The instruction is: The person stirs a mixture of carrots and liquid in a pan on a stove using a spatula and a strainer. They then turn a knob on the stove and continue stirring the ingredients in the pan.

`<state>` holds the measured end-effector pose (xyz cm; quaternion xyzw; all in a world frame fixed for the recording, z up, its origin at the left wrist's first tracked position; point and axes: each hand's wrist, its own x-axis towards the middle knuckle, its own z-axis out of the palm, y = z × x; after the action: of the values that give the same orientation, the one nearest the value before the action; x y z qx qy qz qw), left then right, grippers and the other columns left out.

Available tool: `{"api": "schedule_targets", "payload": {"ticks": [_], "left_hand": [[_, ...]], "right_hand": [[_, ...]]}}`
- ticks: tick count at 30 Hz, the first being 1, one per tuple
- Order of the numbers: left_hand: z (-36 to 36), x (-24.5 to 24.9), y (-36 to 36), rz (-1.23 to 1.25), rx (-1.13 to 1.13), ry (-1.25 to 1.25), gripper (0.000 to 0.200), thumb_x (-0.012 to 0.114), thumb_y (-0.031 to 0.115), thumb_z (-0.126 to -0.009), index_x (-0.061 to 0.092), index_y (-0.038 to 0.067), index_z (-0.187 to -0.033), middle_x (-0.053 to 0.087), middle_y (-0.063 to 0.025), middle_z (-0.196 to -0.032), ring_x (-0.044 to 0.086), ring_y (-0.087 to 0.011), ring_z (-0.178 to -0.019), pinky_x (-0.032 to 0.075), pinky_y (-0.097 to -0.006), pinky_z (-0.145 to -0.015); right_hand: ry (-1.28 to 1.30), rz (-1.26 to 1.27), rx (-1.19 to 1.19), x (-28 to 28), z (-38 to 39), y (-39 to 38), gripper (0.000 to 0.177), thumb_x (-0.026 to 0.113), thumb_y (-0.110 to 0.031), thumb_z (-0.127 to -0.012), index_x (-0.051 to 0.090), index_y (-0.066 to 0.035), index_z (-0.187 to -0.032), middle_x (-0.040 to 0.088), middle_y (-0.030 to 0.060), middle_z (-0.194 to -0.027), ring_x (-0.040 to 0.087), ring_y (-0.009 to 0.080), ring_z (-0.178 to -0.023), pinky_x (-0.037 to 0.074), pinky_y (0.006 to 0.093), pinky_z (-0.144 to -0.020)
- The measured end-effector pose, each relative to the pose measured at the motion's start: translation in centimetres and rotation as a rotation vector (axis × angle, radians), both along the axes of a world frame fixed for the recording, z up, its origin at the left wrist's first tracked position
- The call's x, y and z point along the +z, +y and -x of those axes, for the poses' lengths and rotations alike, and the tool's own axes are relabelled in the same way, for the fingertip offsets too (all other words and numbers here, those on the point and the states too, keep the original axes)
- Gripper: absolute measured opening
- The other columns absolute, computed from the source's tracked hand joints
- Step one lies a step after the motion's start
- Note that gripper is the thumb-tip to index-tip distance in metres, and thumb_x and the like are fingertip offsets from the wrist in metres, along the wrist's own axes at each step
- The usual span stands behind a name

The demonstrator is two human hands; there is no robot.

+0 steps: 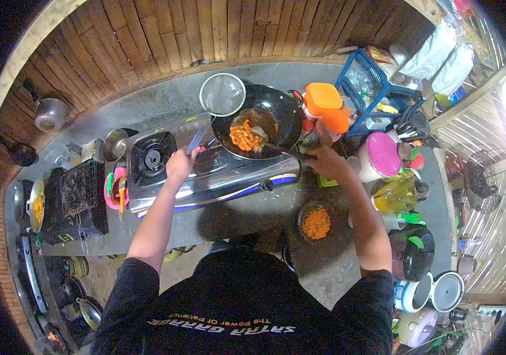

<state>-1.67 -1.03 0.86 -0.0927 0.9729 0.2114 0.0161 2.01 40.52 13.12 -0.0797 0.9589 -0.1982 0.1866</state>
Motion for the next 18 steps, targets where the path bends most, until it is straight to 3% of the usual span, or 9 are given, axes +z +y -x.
{"api": "schedule_targets", "payload": {"ticks": [2, 5, 11, 14, 17, 18], "left_hand": [[0.1, -0.3, 0.0, -0.01, 0.002, 0.009, 0.055, 0.052, 0.06, -0.092, 0.068, 0.008, -0.101, 0.07, -0.0222, -0.092, 0.068, -0.0407, -0.089, 0.054, -0.051, -0.076], [-0.1, -0.2, 0.0, -0.002, 0.006, 0.011, 0.056, 0.052, 0.06, -0.092, 0.068, 0.008, -0.102, 0.07, -0.0222, -0.092, 0.068, -0.0406, -0.089, 0.054, -0.0509, -0.076], [-0.1, -0.4, -0.1, -0.01, -0.004, 0.007, 0.054, 0.052, 0.059, -0.092, 0.068, 0.009, -0.102, 0.07, -0.0222, -0.092, 0.068, -0.0404, -0.089, 0.054, -0.0509, -0.076], [-0.2, -0.2, 0.1, -0.008, -0.003, 0.015, 0.054, 0.053, 0.059, -0.092, 0.069, 0.008, -0.102, 0.07, -0.0221, -0.092, 0.068, -0.0405, -0.089, 0.053, -0.051, -0.076], [-0.5, -0.1, 0.2, -0.005, 0.01, 0.024, 0.054, 0.053, 0.059, -0.092, 0.069, 0.008, -0.101, 0.07, -0.0223, -0.092, 0.068, -0.0405, -0.089, 0.054, -0.0508, -0.076], [-0.4, -0.1, 0.3, -0.005, 0.014, 0.026, 0.055, 0.053, 0.059, -0.092, 0.069, 0.008, -0.101, 0.07, -0.0224, -0.092, 0.068, -0.0405, -0.089, 0.054, -0.0507, -0.077]], "right_hand": [[-0.065, 0.104, -0.131, -0.7, 0.1, -0.9, 0.032, 0.063, -0.02, -0.088, 0.068, -0.006, -0.116, 0.07, 0.0228, -0.089, 0.066, 0.0434, -0.092, 0.052, 0.0507, -0.082], [0.121, 0.119, -0.061, -2.3, 0.4, 0.3, 0.04, 0.065, -0.017, -0.087, 0.062, -0.007, -0.126, 0.069, 0.0228, -0.095, 0.068, 0.0398, -0.09, 0.052, 0.0466, -0.08], [0.446, -0.051, -0.165, -1.7, 0.8, 0.1, 0.042, 0.065, -0.016, -0.087, 0.061, -0.007, -0.127, 0.067, 0.0266, -0.101, 0.063, 0.0446, -0.1, 0.049, 0.05, -0.084], [0.428, -0.098, -0.209, -4.3, 2.8, 0.5, 0.04, 0.063, -0.013, -0.087, 0.061, -0.008, -0.127, 0.067, 0.0262, -0.094, 0.065, 0.0454, -0.092, 0.05, 0.0486, -0.082], [0.493, -0.031, 0.07, -9.9, 5.9, 1.8, 0.037, 0.06, -0.024, -0.087, 0.065, -0.008, -0.12, 0.066, 0.024, -0.11, 0.065, 0.043, -0.097, 0.05, 0.0489, -0.085], [0.384, 0.053, 0.014, -9.8, 5.7, 1.4, 0.038, 0.062, -0.024, -0.087, 0.065, -0.008, -0.12, 0.067, 0.024, -0.108, 0.065, 0.0421, -0.096, 0.05, 0.0477, -0.085]]}}
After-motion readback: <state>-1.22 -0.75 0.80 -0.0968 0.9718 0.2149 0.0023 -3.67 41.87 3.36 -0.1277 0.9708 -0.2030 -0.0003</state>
